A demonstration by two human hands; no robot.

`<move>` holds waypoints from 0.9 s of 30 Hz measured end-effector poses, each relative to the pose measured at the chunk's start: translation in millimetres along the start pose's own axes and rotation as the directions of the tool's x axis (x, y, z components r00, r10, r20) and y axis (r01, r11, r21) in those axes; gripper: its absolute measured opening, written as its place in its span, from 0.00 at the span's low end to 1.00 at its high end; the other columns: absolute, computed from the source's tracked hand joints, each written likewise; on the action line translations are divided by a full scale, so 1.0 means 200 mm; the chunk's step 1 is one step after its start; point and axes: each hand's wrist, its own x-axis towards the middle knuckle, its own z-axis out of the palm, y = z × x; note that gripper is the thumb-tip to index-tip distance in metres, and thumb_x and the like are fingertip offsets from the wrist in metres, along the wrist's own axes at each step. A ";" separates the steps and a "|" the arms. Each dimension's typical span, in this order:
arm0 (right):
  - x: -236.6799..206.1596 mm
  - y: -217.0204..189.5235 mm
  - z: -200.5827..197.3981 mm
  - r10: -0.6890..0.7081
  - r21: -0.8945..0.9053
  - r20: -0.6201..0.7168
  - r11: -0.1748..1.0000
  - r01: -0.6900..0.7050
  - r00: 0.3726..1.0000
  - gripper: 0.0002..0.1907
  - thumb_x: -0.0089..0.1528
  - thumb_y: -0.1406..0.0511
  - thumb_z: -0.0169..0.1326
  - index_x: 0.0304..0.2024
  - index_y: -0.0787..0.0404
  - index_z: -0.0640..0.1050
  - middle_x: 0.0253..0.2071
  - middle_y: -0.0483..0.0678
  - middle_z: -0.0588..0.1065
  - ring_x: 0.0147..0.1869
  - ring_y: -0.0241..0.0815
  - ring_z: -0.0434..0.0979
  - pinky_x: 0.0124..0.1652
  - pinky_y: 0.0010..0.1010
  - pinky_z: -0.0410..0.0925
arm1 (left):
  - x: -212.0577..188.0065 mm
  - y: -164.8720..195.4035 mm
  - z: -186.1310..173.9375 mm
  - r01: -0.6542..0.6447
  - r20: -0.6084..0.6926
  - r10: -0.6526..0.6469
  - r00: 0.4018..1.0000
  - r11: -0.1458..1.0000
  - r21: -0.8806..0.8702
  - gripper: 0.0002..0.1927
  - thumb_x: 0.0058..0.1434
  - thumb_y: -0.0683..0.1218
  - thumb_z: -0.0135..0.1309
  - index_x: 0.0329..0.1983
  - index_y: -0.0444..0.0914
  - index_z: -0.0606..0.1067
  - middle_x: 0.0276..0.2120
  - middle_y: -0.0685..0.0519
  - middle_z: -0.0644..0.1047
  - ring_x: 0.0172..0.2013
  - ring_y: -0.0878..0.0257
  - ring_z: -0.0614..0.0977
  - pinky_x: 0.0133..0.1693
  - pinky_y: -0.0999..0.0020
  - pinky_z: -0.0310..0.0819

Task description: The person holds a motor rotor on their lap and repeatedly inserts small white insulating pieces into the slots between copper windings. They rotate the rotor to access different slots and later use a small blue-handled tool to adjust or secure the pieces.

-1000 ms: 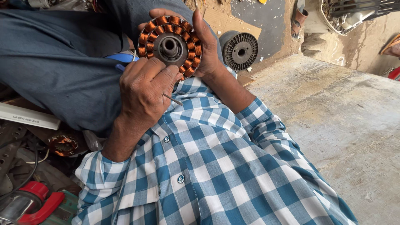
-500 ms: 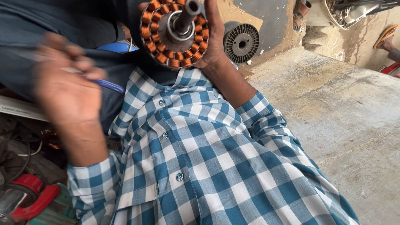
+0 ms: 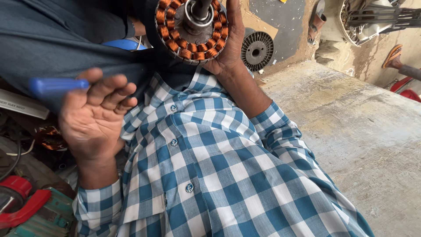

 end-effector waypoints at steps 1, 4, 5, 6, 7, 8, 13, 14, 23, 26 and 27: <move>0.00 0.00 0.00 0.012 0.023 -0.036 1.000 -0.011 0.999 0.39 0.68 0.42 0.46 0.65 0.66 0.70 0.60 0.61 0.75 0.58 0.53 0.82 0.54 0.48 0.79 | 0.01 0.02 0.01 -0.068 0.067 0.064 0.996 0.996 0.064 0.28 0.63 0.44 0.67 0.64 0.40 0.69 0.53 0.41 0.76 0.55 0.56 0.81 0.52 0.65 0.84; 0.00 0.00 0.01 0.038 0.049 -0.031 0.998 -0.036 0.999 0.40 0.67 0.41 0.45 0.65 0.67 0.69 0.59 0.61 0.75 0.60 0.54 0.82 0.53 0.48 0.79 | 0.06 0.02 0.08 -0.186 -0.038 0.312 0.949 0.657 0.731 0.11 0.62 0.43 0.67 0.46 0.35 0.81 0.38 0.48 0.86 0.39 0.62 0.90 0.34 0.75 0.86; 0.01 0.00 0.01 0.036 0.040 -0.005 0.999 -0.036 0.999 0.40 0.68 0.41 0.45 0.65 0.67 0.70 0.58 0.61 0.75 0.59 0.54 0.82 0.53 0.47 0.79 | 0.07 0.02 0.10 -0.249 0.013 0.359 0.933 0.620 0.744 0.12 0.62 0.44 0.66 0.45 0.34 0.80 0.39 0.46 0.84 0.39 0.61 0.88 0.35 0.73 0.86; 0.01 0.00 0.00 0.033 0.031 0.016 0.999 -0.033 0.999 0.39 0.69 0.41 0.46 0.65 0.67 0.70 0.57 0.61 0.76 0.57 0.53 0.82 0.53 0.47 0.79 | 0.09 0.02 0.11 -0.310 0.066 0.402 0.913 0.582 0.752 0.12 0.62 0.44 0.64 0.45 0.32 0.79 0.39 0.44 0.82 0.39 0.59 0.86 0.37 0.71 0.86; 0.01 0.00 0.00 0.028 0.020 0.039 0.999 -0.029 0.999 0.39 0.70 0.41 0.46 0.66 0.67 0.70 0.55 0.60 0.76 0.56 0.52 0.82 0.53 0.47 0.79 | 0.10 0.02 0.13 -0.371 0.120 0.443 0.889 0.542 0.754 0.13 0.62 0.44 0.63 0.44 0.30 0.78 0.40 0.42 0.80 0.39 0.58 0.84 0.38 0.70 0.87; 0.00 0.00 -0.01 0.012 -0.024 0.054 1.000 -0.011 0.998 0.40 0.68 0.40 0.46 0.65 0.67 0.71 0.56 0.60 0.77 0.57 0.53 0.82 0.54 0.48 0.79 | 0.12 0.02 0.15 -0.401 0.148 0.438 0.887 0.569 0.718 0.11 0.64 0.44 0.62 0.44 0.31 0.78 0.40 0.42 0.80 0.41 0.57 0.85 0.39 0.69 0.88; -0.02 0.00 -0.07 -0.041 -0.126 0.114 0.990 0.055 0.993 0.36 0.71 0.41 0.45 0.64 0.65 0.73 0.56 0.59 0.79 0.55 0.50 0.83 0.52 0.43 0.79 | 0.15 0.03 0.23 -0.468 0.230 0.424 0.876 0.629 0.621 0.07 0.67 0.42 0.60 0.42 0.32 0.75 0.39 0.43 0.82 0.42 0.53 0.87 0.43 0.65 0.89; -0.02 0.01 -0.09 -0.054 -0.096 0.072 0.994 0.060 0.996 0.34 0.72 0.43 0.45 0.63 0.65 0.72 0.56 0.58 0.78 0.56 0.49 0.83 0.54 0.42 0.78 | 0.15 0.04 0.24 -0.454 0.226 0.406 0.886 0.651 0.608 0.07 0.67 0.41 0.59 0.41 0.32 0.75 0.39 0.43 0.81 0.42 0.54 0.87 0.43 0.65 0.89; -0.02 0.00 -0.09 -0.019 -0.104 0.013 0.994 0.021 1.000 0.33 0.72 0.44 0.44 0.63 0.65 0.72 0.59 0.57 0.77 0.60 0.50 0.81 0.58 0.45 0.77 | 0.18 -0.01 0.28 -0.536 0.309 0.447 0.840 0.586 0.608 0.05 0.69 0.38 0.62 0.43 0.32 0.77 0.43 0.42 0.81 0.47 0.54 0.87 0.44 0.66 0.85; -0.01 0.00 -0.08 0.011 -0.022 -0.008 1.000 -0.011 1.000 0.34 0.71 0.44 0.44 0.63 0.66 0.71 0.59 0.58 0.76 0.60 0.52 0.81 0.58 0.48 0.77 | 0.18 -0.04 0.32 -0.558 0.319 0.464 0.826 0.596 0.578 0.04 0.67 0.36 0.62 0.42 0.33 0.77 0.43 0.42 0.81 0.47 0.53 0.87 0.46 0.63 0.86; -0.01 0.01 -0.07 0.017 -0.002 -0.015 1.000 -0.017 1.000 0.35 0.72 0.44 0.43 0.63 0.66 0.71 0.59 0.59 0.75 0.61 0.53 0.80 0.58 0.48 0.77 | 0.18 -0.03 0.33 -0.553 0.320 0.458 0.829 0.591 0.587 0.04 0.67 0.36 0.62 0.42 0.33 0.77 0.43 0.42 0.81 0.47 0.52 0.87 0.46 0.63 0.86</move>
